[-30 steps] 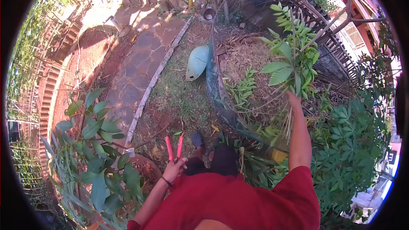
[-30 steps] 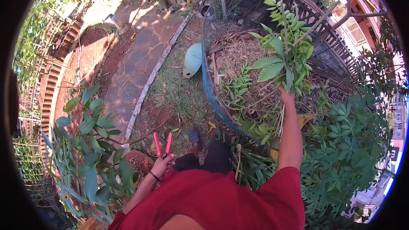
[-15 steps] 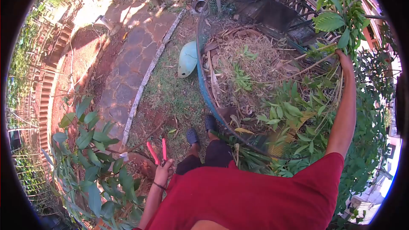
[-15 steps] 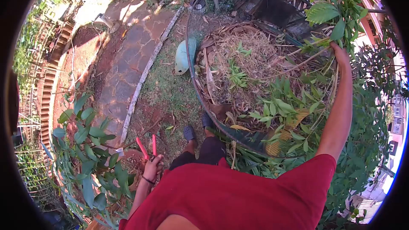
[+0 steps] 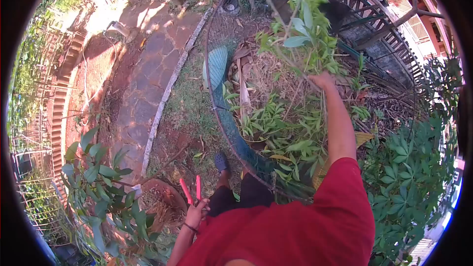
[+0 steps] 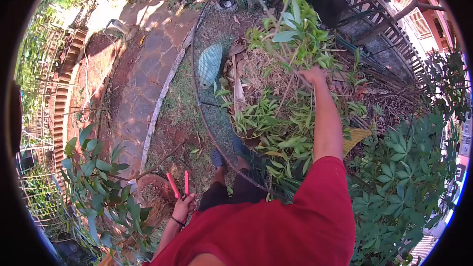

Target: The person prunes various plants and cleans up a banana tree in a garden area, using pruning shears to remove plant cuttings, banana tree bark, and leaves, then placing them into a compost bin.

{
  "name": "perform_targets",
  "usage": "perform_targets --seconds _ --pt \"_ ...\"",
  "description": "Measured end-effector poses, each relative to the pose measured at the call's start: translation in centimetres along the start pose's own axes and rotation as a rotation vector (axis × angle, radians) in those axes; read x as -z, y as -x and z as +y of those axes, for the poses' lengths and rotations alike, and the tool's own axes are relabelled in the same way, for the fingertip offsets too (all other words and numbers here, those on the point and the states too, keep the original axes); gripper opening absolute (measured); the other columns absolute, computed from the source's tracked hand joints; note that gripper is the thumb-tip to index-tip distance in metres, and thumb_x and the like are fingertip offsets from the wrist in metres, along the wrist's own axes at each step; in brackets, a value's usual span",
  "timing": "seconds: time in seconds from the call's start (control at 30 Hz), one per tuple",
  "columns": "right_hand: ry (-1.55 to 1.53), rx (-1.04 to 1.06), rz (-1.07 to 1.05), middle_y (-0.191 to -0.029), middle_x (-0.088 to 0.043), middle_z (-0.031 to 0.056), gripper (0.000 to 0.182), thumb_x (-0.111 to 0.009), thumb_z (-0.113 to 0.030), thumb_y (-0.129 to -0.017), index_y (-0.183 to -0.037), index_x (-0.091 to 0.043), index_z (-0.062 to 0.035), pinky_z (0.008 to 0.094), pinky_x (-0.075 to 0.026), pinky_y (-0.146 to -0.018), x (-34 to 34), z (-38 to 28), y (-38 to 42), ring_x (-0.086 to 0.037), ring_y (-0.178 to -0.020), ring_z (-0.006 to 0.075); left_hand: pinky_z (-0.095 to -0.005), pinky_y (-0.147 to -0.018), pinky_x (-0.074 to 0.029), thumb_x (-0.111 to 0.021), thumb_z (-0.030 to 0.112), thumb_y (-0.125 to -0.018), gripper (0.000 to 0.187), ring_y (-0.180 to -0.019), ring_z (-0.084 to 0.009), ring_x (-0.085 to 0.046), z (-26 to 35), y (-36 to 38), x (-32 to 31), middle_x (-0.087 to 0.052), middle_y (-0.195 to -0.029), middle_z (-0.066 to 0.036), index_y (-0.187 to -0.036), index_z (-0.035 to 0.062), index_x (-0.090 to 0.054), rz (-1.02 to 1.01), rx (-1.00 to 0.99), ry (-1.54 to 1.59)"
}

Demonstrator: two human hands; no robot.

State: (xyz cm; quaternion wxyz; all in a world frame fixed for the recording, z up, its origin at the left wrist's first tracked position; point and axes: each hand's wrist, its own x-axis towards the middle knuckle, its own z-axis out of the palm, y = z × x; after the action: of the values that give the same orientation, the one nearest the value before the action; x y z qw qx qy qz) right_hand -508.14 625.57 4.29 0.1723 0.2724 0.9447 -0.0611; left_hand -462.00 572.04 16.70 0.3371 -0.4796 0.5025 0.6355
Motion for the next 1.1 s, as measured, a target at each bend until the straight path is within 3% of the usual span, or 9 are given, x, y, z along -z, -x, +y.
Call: perform_targets --seconds 0.1,0.13,0.23,0.37,0.5,0.57,0.7,0.87,1.1 --pt "-0.322 0.069 -0.001 -0.130 -0.054 0.0279 0.078 -0.075 -0.039 -0.077 -0.136 -0.044 0.0007 0.0455 -0.043 -0.102 -1.2 -1.6 1.0 -0.049 -0.126 0.0395 -0.0210 -0.039 -0.024 -0.059 0.030 -0.096 0.026 -0.042 -0.0028 -0.033 -0.5 -0.6 0.0 -0.057 -0.072 0.000 -0.104 0.0047 -0.061 -0.031 -0.002 0.014" --pt "-0.265 0.162 -0.078 -0.140 -0.043 0.0307 0.086 -0.073 -0.040 -0.080 -0.143 -0.033 0.0029 0.0446 -0.039 -0.106 -1.0 -1.6 1.3 -0.044 -0.130 0.0404 -0.0210 -0.039 -0.024 -0.059 0.029 -0.096 0.026 -0.042 -0.0030 -0.033 -0.3 -0.7 -0.3 -0.057 -0.072 0.000 -0.104 0.0045 -0.061 -0.022 -0.006 0.026" --pt "0.040 0.216 -0.053 -0.141 -0.039 0.0289 0.085 -0.073 -0.041 -0.080 -0.143 -0.033 -0.0005 0.0471 -0.039 -0.106 -0.8 -0.9 3.6 -0.040 -0.131 0.0417 -0.0213 -0.039 -0.024 -0.058 0.027 -0.096 0.024 -0.042 -0.0035 -0.033 -0.2 -0.3 -1.3 -0.057 -0.073 -0.001 -0.104 0.0043 -0.060 -0.001 -0.009 0.041" --pt "0.065 0.164 0.071 -0.140 -0.036 0.0264 0.077 -0.071 -0.036 -0.082 -0.141 -0.034 -0.0058 0.0500 -0.040 -0.103 -2.2 1.8 3.3 -0.040 -0.128 0.0421 -0.0222 -0.039 -0.024 -0.058 0.026 -0.096 0.023 -0.042 -0.0038 -0.033 -0.8 -1.1 -1.6 -0.057 -0.073 -0.001 -0.103 0.0044 -0.060 -0.028 -0.003 0.075" --pt "0.019 0.138 0.141 -0.137 -0.042 0.0302 0.071 -0.067 -0.033 -0.086 -0.140 -0.034 -0.0008 0.0487 -0.043 -0.099 -3.4 3.7 2.8 -0.043 -0.127 0.0425 -0.0226 -0.039 -0.024 -0.059 0.026 -0.096 0.022 -0.042 -0.0044 -0.032 -1.4 -2.1 -1.5 -0.055 -0.071 -0.001 -0.103 0.0046 -0.060 -0.022 0.034 0.058" --pt "-0.104 0.093 -0.028 -0.131 -0.049 0.0301 0.068 -0.064 -0.032 -0.089 -0.139 -0.033 0.0021 0.0487 -0.045 -0.097 -5.2 5.4 2.0 -0.051 -0.120 0.0422 -0.0227 -0.039 -0.024 -0.059 0.026 -0.096 0.022 -0.042 -0.0044 -0.032 -1.4 -2.5 -1.6 -0.055 -0.070 -0.001 -0.103 0.0049 -0.060 -0.008 0.028 0.049" --pt "-0.071 0.142 -0.045 -0.107 -0.063 0.0261 0.045 -0.053 -0.032 -0.095 -0.131 -0.048 -0.0064 0.0515 -0.046 -0.089 -4.4 7.3 1.9 -0.059 -0.104 0.0433 -0.0229 -0.038 -0.024 -0.059 0.027 -0.095 0.023 -0.041 -0.0042 -0.032 -1.1 -2.6 -1.7 -0.055 -0.070 -0.001 -0.102 0.0050 -0.061 0.043 0.019 0.035" --pt "0.154 0.287 0.197 -0.099 -0.065 0.0244 0.037 -0.055 -0.028 -0.092 -0.124 -0.054 -0.0093 0.0548 -0.048 -0.077 5.8 14.3 2.0 -0.062 -0.091 0.0452 -0.0225 -0.038 -0.024 -0.059 0.027 -0.095 0.022 -0.041 -0.0039 -0.033 0.0 -2.5 -1.3 -0.057 -0.071 -0.001 -0.101 0.0055 -0.061 0.037 0.045 0.017" --pt "0.417 0.176 0.526 -0.101 -0.066 0.0225 0.040 -0.058 -0.018 -0.089 -0.128 -0.054 -0.0136 0.0509 -0.051 -0.078 27.8 25.7 0.8 -0.064 -0.095 0.0395 -0.0219 -0.037 -0.023 -0.059 0.027 -0.095 0.022 -0.041 -0.0036 -0.034 1.5 -3.5 -1.3 -0.057 -0.072 -0.001 -0.101 0.0056 -0.059 0.056 0.030 0.019"
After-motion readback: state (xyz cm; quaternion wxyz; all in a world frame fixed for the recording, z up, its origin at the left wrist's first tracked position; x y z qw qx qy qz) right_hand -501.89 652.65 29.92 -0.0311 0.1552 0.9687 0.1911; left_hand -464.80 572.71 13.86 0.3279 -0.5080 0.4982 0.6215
